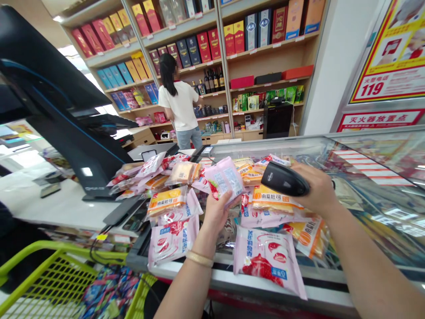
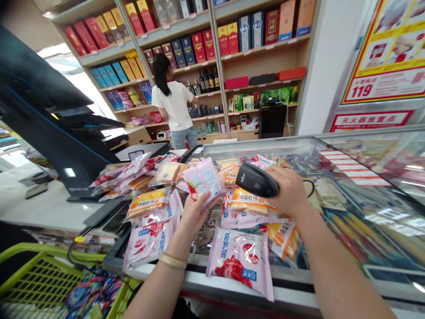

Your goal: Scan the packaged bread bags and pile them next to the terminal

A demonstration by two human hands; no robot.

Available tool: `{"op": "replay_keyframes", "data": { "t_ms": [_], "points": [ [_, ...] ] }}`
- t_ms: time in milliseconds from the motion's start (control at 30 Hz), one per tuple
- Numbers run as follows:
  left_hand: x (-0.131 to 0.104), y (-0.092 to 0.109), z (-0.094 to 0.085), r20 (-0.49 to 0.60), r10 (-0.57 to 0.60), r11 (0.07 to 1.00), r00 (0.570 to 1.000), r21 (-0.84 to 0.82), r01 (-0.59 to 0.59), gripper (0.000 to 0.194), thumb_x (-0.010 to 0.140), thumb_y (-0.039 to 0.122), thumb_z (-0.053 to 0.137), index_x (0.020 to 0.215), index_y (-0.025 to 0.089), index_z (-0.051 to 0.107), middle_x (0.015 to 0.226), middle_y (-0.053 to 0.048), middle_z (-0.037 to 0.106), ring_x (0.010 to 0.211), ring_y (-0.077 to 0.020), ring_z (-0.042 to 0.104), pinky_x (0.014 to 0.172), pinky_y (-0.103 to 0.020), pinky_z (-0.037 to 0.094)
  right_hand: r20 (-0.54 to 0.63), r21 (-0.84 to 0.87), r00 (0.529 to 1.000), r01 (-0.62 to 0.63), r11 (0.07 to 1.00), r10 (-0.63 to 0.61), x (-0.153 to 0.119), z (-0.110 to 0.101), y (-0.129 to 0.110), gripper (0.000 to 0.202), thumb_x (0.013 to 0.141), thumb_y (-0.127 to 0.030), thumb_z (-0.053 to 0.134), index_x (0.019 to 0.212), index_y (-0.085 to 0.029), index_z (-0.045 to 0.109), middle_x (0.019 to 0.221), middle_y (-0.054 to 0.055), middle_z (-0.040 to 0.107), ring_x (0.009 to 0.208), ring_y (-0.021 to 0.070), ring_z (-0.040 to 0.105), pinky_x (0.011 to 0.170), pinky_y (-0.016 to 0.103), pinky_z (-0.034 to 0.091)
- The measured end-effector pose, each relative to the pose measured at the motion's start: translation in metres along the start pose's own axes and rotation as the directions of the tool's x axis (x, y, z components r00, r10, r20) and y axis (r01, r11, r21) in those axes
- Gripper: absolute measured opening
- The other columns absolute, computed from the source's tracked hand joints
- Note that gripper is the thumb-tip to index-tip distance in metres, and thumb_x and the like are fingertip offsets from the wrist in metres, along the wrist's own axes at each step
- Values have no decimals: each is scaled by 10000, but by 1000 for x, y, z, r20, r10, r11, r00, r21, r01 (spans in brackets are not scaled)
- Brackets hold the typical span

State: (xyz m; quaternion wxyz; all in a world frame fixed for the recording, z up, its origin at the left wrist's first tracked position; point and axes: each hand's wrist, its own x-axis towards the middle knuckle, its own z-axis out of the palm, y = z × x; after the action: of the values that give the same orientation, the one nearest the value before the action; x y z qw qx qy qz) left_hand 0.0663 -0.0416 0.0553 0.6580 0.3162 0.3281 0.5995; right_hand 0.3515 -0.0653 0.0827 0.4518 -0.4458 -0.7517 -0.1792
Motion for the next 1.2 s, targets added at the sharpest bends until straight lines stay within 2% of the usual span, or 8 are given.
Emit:
{"op": "replay_keyframes", "data": {
  "t_ms": [200, 333, 467, 667, 833, 1000, 1133, 1200],
  "points": [
    [6, -5, -11, -106, 53, 988, 993, -140, -68, 377, 769, 287, 877, 1097, 225, 702, 1109, -39, 816, 1108, -252, 776, 994, -405, 631, 74, 54, 991, 108, 993, -112, 7, -5, -15, 189, 871, -379, 652, 967, -233, 723, 890, 71, 770, 825, 235, 738, 737, 357, 572],
    [9, -9, -12, -170, 113, 985, 979, -108, -133, 313, 770, 247, 857, 1047, 243, 710, 1083, -17, 817, 1176, -208, 748, 988, -285, 601, 173, 98, 979, 92, 991, -108, 9, -5, -21, 329, 836, -532, 748, 965, -229, 746, 833, 60, 766, 763, 223, 727, 683, 339, 557],
    [5, -10, -7, -152, 168, 973, 974, -130, -188, 447, 685, 186, 910, 1083, 234, 713, 1172, -27, 813, 1268, -232, 709, 1092, -323, 559, 210, 179, 973, 56, 982, -94, 8, -3, -25, 448, 773, -547, 818, 1095, -240, 769, 950, 64, 814, 846, 240, 770, 742, 345, 601],
    [-2, -11, -1, -140, 218, 966, 966, -112, -234, 640, 630, 175, 964, 1211, 222, 702, 1274, -69, 792, 1382, -287, 636, 1176, -399, 508, 227, 268, 967, 56, 962, -119, 9, -2, -34, 529, 817, -526, 804, 1257, -238, 744, 1064, 81, 827, 929, 249, 796, 835, 343, 632],
    [-3, -11, 0, -138, 212, 971, 967, -85, -225, 688, 618, 193, 977, 1247, 229, 700, 1294, -81, 785, 1399, -301, 621, 1178, -405, 506, 249, 251, 966, 7, 968, -72, 9, -3, -35, 515, 820, -555, 787, 1242, -261, 756, 1054, 69, 829, 932, 252, 794, 847, 359, 637],
    [-3, -12, -1, -114, 220, 969, 969, -91, -231, 697, 612, 242, 988, 1243, 227, 691, 1303, -89, 777, 1390, -306, 628, 1173, -408, 511, 210, 210, 972, 58, 976, -103, 8, -2, -31, 478, 843, -593, 752, 1164, -240, 763, 984, 68, 822, 861, 235, 782, 755, 326, 613],
    [-5, -12, -4, -98, 162, 987, 982, -7, -163, 690, 618, 328, 986, 1225, 229, 673, 1280, -95, 778, 1220, -329, 731, 1030, -465, 612, 149, 133, 978, 124, 983, -143, 6, -1, -24, 374, 851, -555, 739, 1032, -228, 767, 904, 77, 805, 786, 239, 758, 699, 334, 595],
    [-6, -8, -11, -129, 208, 973, 970, 129, -192, 668, 647, 395, 960, 1222, 217, 670, 1251, -108, 783, 1114, -327, 768, 937, -475, 646, 91, 72, 981, 165, 984, -171, 4, 1, -17, 331, 867, -525, 704, 983, -220, 760, 881, 85, 798, 770, 246, 752, 681, 343, 593]
  ]
}}
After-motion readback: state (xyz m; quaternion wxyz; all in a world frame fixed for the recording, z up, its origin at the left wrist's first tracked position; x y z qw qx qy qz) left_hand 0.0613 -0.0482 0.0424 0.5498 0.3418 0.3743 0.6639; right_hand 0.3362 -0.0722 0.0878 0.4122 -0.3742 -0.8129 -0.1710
